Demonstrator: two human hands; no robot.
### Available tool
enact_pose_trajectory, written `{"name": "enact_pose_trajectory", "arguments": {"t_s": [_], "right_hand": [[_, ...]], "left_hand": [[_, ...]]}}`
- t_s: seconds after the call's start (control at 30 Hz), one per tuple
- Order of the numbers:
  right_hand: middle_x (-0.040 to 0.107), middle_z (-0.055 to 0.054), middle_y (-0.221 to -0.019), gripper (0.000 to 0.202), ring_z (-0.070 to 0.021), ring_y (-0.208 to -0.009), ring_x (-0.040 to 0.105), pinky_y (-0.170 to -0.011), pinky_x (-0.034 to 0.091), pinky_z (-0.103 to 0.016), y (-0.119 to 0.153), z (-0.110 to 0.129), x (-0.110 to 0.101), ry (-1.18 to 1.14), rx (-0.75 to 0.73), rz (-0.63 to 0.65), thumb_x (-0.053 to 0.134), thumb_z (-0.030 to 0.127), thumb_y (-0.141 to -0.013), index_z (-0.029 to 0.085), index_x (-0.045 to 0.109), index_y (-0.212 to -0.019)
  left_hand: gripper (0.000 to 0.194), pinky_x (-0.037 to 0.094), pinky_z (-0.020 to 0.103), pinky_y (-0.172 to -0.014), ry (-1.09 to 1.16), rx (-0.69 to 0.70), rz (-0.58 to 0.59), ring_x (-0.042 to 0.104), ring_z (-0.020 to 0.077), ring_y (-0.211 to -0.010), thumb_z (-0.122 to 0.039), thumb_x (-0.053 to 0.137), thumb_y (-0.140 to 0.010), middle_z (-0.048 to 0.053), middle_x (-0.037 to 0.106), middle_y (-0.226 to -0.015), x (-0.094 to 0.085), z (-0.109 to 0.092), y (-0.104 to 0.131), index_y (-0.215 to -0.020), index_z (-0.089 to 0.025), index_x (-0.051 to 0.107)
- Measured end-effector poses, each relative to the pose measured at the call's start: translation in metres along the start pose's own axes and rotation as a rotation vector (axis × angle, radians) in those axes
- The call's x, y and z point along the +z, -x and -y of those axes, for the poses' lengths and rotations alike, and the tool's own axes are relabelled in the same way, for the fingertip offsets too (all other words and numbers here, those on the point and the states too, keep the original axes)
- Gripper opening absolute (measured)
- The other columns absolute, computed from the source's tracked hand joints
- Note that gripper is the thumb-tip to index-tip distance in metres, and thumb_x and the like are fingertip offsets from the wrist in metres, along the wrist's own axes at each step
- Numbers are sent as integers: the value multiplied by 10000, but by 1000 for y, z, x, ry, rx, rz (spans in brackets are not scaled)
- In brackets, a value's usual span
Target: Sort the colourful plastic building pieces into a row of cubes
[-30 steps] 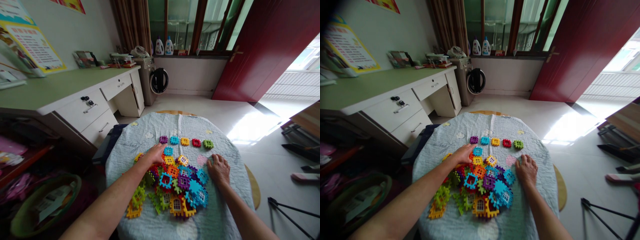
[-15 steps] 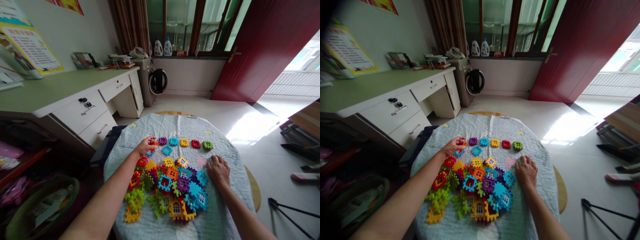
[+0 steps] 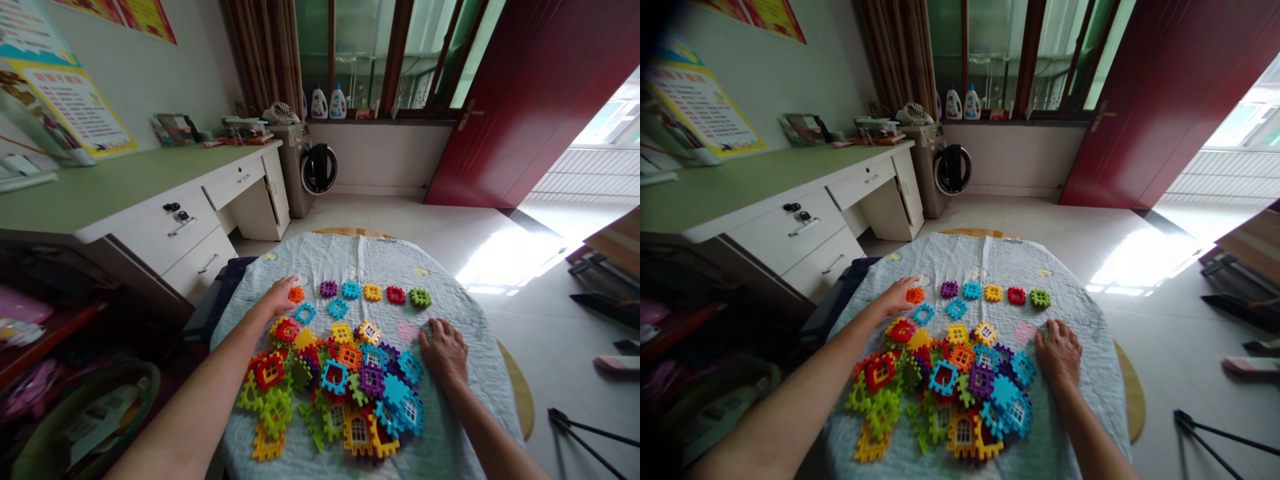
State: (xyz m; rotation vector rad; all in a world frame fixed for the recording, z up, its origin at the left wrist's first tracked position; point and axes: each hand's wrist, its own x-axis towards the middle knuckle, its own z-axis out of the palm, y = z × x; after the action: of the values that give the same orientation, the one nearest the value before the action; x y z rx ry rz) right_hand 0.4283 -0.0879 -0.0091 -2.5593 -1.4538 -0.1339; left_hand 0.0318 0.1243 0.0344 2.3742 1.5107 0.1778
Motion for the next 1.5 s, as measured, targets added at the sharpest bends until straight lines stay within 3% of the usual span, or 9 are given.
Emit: {"name": "enact_pose_trajectory", "arguments": {"t_s": [0.17, 0.3, 0.5, 0.67, 0.8, 0.97, 1.17, 1.33, 1.5], "right_hand": [[552, -96, -1316, 410, -288, -1210, 472, -1010, 340, -426, 0, -1, 1, 1, 5, 0, 420, 398, -890, 198, 555, -1221], [554, -93, -1312, 405, -285, -1202, 477, -1007, 345, -426, 0, -1, 1, 2, 2, -2, 422, 395, -890, 196, 553, -1218], [552, -101, -1309, 403, -277, -1192, 482, -1002, 350, -417, 0, 1, -1, 3, 10, 3, 439, 386, -883, 195, 554, -1219], [560, -97, -1302, 393, -275, -1186, 486, -1010, 343, -410, 0, 1, -1, -3, 6, -2, 438, 379, -886, 200, 561, -1213], [561, -94, -1305, 383, -274, -1183, 488, -1013, 341, -406, 0, 1, 0, -5, 7, -17, 436, 384, -889, 199, 571, -1197], [558, -103, -1309, 388, -272, -1186, 489, -1012, 346, -412, 1, 2, -3, -6, 1, -17, 434, 375, -895, 187, 573, -1205], [554, -92, -1322, 382, -270, -1202, 486, -1020, 338, -405, 1, 4, -6, -1, 12, -1, 435, 376, -899, 193, 574, -1204], [557, -87, -1317, 373, -265, -1206, 485, -1018, 334, -395, 2, 5, -6, -4, 6, -9, 430, 365, -903, 195, 567, -1205], [562, -81, -1310, 362, -266, -1200, 485, -1017, 329, -399, 1, 4, -5, -15, 11, -11, 441, 362, -898, 200, 570, -1196]], "left_hand": [[529, 423, 314, -1008, -38, -20, 34, 591, 259, -1132, -305, 709, -694, 98, 634, -1198, -1, 6, 6, -1195, -195, 582], [556, 413, 300, -1012, -75, -63, 13, 583, 249, -1143, -286, 689, -704, 116, 609, -1236, -2, 1, 3, -1233, -178, 553], [545, 438, 349, -964, -142, -112, 28, 586, 295, -1103, -428, 692, -695, 125, 625, -1171, 0, -8, -1, -1173, -190, 584], [645, 435, 346, -958, -197, -144, 47, 548, 311, -1160, -431, 716, -648, 133, 583, -1248, 1, -14, -3, -1223, -196, 544], [501, 464, 333, -888, -213, -142, 80, 585, 292, -1083, -426, 699, -653, 111, 607, -1171, 2, -16, -8, -1092, -205, 601], [412, 479, 315, -823, -207, -111, 93, 621, 253, -937, -312, 742, -571, 70, 621, -1025, 1, -16, -17, -950, -204, 621], [456, 433, 316, -949, -145, 20, 30, 568, 245, -1054, -270, 704, -645, 80, 578, -1137, 1, -21, -34, -1082, -198, 595], [471, 434, 298, -940, -126, 79, 100, 570, 236, -1038, -150, 694, -603, 59, 585, -1120, 8, -20, -45, -1064, -210, 620], [465, 448, 296, -900, -165, 65, 160, 569, 239, -1014, -136, 696, -565, 61, 578, -1106, 11, -18, -54, -1019, -197, 621]]}}
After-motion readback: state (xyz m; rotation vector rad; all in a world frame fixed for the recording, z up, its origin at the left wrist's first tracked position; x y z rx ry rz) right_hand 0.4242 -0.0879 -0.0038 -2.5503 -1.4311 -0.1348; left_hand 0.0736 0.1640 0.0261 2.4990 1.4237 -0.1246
